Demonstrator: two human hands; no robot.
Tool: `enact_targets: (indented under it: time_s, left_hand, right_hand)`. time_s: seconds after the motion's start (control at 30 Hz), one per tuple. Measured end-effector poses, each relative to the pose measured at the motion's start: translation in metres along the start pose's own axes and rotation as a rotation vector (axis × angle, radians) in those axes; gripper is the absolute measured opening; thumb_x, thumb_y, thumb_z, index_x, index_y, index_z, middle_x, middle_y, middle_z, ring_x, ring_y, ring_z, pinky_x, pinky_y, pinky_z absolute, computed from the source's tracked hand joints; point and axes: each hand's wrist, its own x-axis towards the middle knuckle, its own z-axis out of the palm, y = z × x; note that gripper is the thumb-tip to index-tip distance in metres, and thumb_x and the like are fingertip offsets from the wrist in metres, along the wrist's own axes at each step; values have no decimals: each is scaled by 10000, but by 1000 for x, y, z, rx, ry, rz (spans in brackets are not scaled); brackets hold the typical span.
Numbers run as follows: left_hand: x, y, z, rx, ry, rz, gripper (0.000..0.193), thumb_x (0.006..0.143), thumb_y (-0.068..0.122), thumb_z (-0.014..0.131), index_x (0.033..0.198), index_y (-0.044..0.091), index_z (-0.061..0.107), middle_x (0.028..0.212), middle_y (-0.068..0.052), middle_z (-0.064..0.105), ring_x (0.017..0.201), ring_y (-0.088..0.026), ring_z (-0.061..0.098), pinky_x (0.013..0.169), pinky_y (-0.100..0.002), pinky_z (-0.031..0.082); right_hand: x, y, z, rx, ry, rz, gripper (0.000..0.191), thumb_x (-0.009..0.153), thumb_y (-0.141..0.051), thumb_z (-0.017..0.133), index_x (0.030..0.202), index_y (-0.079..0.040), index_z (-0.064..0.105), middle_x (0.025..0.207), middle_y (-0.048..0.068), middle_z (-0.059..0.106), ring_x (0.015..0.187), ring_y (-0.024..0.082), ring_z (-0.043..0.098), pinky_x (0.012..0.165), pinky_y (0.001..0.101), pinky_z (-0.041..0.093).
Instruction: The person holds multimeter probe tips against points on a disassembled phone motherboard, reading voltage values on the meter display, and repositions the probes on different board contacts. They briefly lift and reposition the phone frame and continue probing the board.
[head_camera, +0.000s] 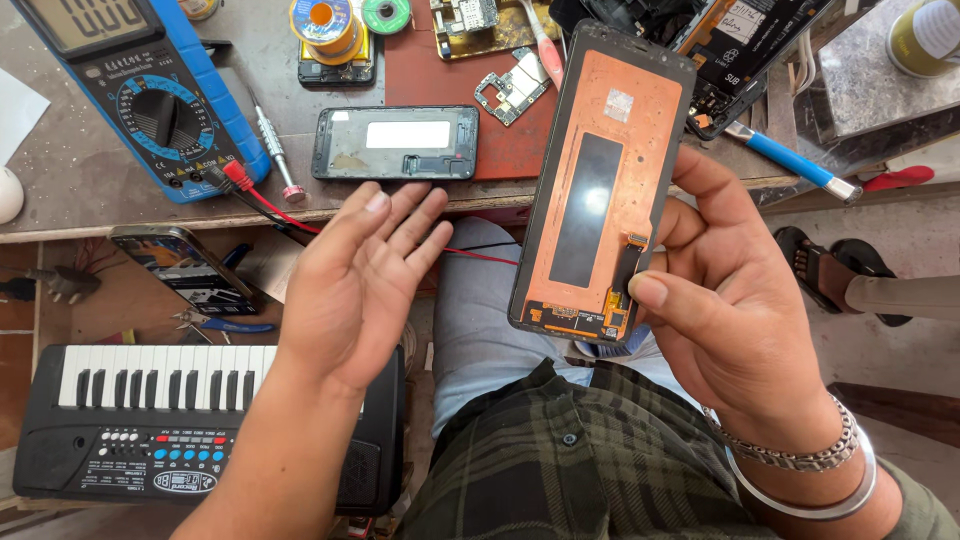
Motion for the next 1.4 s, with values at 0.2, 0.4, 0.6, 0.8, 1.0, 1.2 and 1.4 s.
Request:
enact_targets:
  time_s: [0.2,0.4,0.6,0.8,1.0,1.2,1.4]
  left_hand:
    - [-18,12,7,-66,8,-82,611,965,173,560,1491,-22,317,1535,-319,406,1412,-415,465,1172,-537,390]
    - [-20,1,11,227,-130,-72,499,1016,179,580,1466,5,453,1359,-167,589,1179,-264,616,1000,-463,529]
    - [-4,-29,15,413,-190,-85,475,968,95,649,1418,25,514,1242,-74,667,1063,-129,667,832,-297,572]
    - [11,-27,1,466,-188,42,491,966,75,672,1419,-22,510,1173,-103,692,977,-132,729,815,-292,624]
    - [15,1,-8,1031,35,250,605,957,174,708,1502,53,475,907,-90,730,689,-98,673,574,-262,542]
    - [20,21,-22,1547,-23,844,413,914,208,794,1290,113,648,1020,-71,655,883,-256,632,772,-385,524]
    - [35,17,-40,1627,-120,1041,320,870,141,827,1162,111,702,1152,-40,642,1117,-293,581,990,-439,470]
  right_hand:
    - [4,2,0,-39,19,21,788,936,91,615,1638,11,266,1340,180,620,1156,228,676,974,381,574]
    - [13,13,-6,-140,20,35,792,956,74,593,1677,20,270,1254,147,622,1073,193,673,922,338,566]
    - [38,30,-23,-341,-94,175,666,968,7,620,1600,23,410,1100,52,631,975,98,622,866,265,523]
    - [64,45,-27,-500,-21,210,619,962,-69,657,1546,1,463,1048,31,646,894,83,621,760,256,534]
    - [102,61,-14,-325,-5,206,563,947,-51,675,1466,-1,463,1089,90,675,928,138,683,726,287,586]
    - [133,71,-1,-387,-2,215,513,951,-33,679,1422,-10,477,1089,87,659,929,132,696,746,275,622]
    - [149,76,14,-800,30,91,447,938,-26,725,1349,-13,549,1065,89,706,846,103,685,650,249,570]
